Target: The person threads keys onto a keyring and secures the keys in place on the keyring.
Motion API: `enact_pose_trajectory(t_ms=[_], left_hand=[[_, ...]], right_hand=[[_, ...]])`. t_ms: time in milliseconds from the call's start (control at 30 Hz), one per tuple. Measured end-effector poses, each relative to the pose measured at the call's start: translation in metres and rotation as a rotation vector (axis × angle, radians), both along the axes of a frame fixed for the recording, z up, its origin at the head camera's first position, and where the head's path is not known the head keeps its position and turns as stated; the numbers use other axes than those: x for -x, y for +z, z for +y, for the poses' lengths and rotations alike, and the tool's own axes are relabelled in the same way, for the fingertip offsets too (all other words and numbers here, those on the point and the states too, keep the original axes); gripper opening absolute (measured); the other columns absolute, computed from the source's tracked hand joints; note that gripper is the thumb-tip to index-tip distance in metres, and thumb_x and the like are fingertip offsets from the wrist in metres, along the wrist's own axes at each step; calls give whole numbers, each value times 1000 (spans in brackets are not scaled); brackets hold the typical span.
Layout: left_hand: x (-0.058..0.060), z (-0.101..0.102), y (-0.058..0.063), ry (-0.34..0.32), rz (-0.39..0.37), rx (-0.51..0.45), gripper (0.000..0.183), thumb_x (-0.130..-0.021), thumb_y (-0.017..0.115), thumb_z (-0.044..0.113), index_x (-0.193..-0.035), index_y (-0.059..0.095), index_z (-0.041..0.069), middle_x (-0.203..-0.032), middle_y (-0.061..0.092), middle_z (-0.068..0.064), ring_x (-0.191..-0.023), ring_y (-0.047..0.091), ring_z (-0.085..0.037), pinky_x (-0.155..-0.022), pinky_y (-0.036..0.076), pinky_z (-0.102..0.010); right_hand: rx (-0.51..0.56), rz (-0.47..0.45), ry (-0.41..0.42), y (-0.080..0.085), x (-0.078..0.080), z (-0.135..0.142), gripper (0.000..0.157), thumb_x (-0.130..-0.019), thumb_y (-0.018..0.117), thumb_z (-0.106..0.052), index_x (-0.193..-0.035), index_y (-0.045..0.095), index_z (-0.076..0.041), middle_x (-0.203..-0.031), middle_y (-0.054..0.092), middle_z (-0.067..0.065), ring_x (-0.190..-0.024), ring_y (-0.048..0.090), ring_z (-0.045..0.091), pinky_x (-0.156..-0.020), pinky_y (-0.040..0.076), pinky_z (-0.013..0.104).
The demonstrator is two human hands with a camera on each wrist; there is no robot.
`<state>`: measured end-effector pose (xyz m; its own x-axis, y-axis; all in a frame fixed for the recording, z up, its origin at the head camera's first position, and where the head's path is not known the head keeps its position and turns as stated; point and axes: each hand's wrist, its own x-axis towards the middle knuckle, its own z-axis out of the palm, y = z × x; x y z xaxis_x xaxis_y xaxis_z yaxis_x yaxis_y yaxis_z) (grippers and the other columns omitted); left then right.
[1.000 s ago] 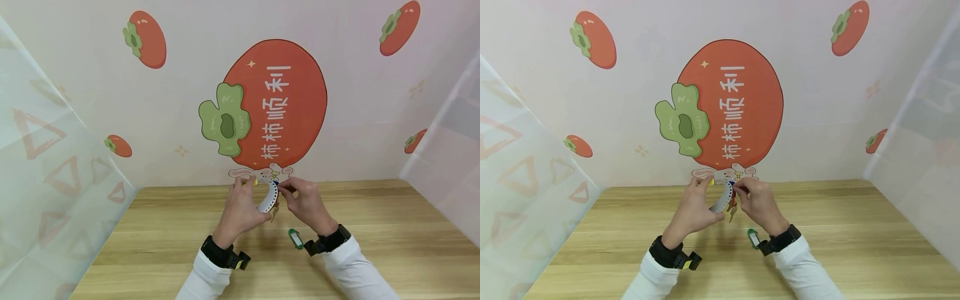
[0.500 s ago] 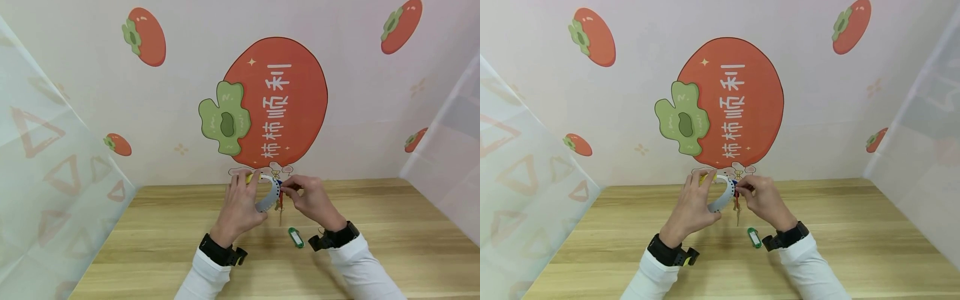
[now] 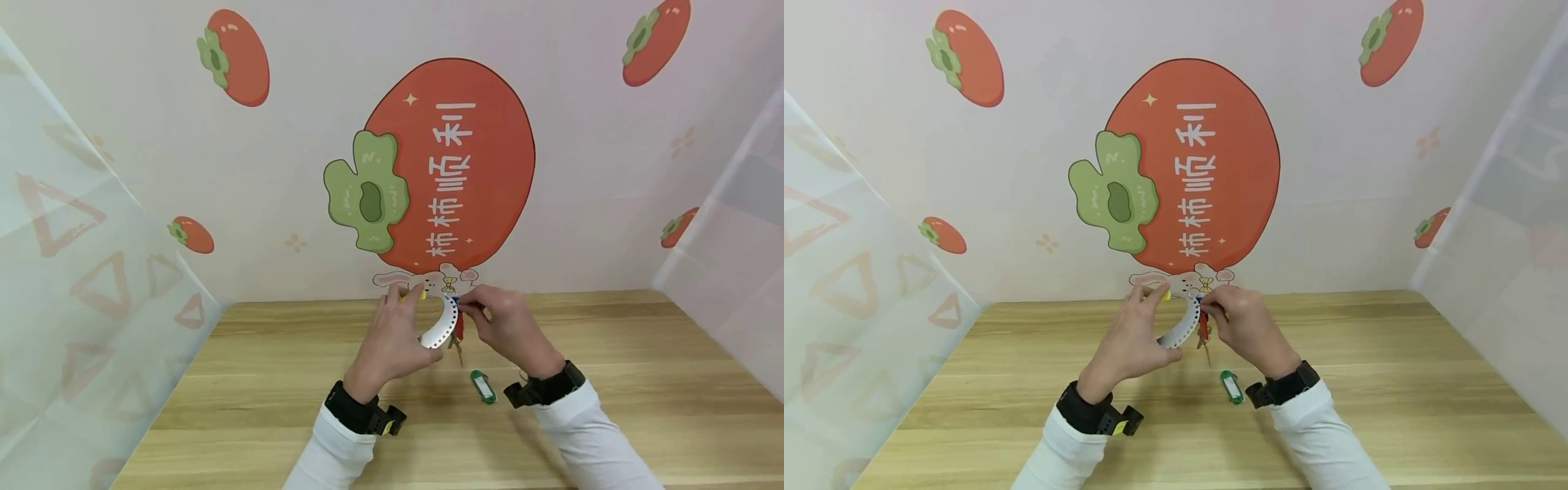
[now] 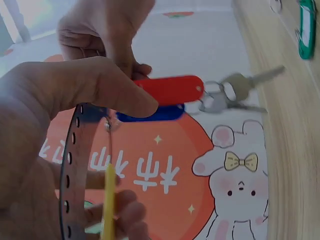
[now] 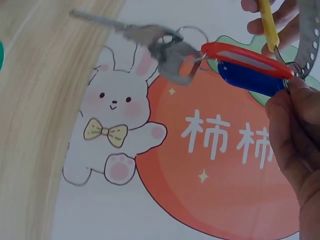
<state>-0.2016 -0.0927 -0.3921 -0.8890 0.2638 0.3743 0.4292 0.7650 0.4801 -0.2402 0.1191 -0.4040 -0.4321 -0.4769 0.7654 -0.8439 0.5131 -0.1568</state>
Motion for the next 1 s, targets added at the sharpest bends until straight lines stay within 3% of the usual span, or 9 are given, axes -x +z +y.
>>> enact_pose_trajectory(t_ms=[167,567,833,1000], left_hand=[[0,-1,2,9,-56,-46,96,-65,93,30,-147,50,4,-132,50,-19,-103,54,-33,-79,50,-44],[0,0,0,72,27,-34,97,-64,91,29,-147,49,2,-134,48,-22,-107,53,-36,-83,51,-48],[1,0,1,78,51,-17,97,-61,92,27,-145,50,3,-137,46,-21,-107,52,-35,-81,51,-50],[1,-1,1,90,63,10,98,-59,93,26,-145,51,4,-134,47,-21,-104,53,-34,-77,51,-51]], right_hand=[[0,33,2,-3,2,-2,28,-76,82,10,-98,69,0,-92,73,8,-76,72,17,-64,59,30],[206,-170,-9,-5,3,-8,19,-81,81,6,-97,74,-3,-89,75,3,-74,71,10,-69,57,23],[200,-57,-10,-5,3,-9,26,-75,83,12,-96,78,-2,-91,76,4,-78,72,14,-69,57,24],[172,-68,-14,-5,1,-9,26,-75,84,11,-97,78,-2,-92,75,5,-79,71,13,-67,58,29]])
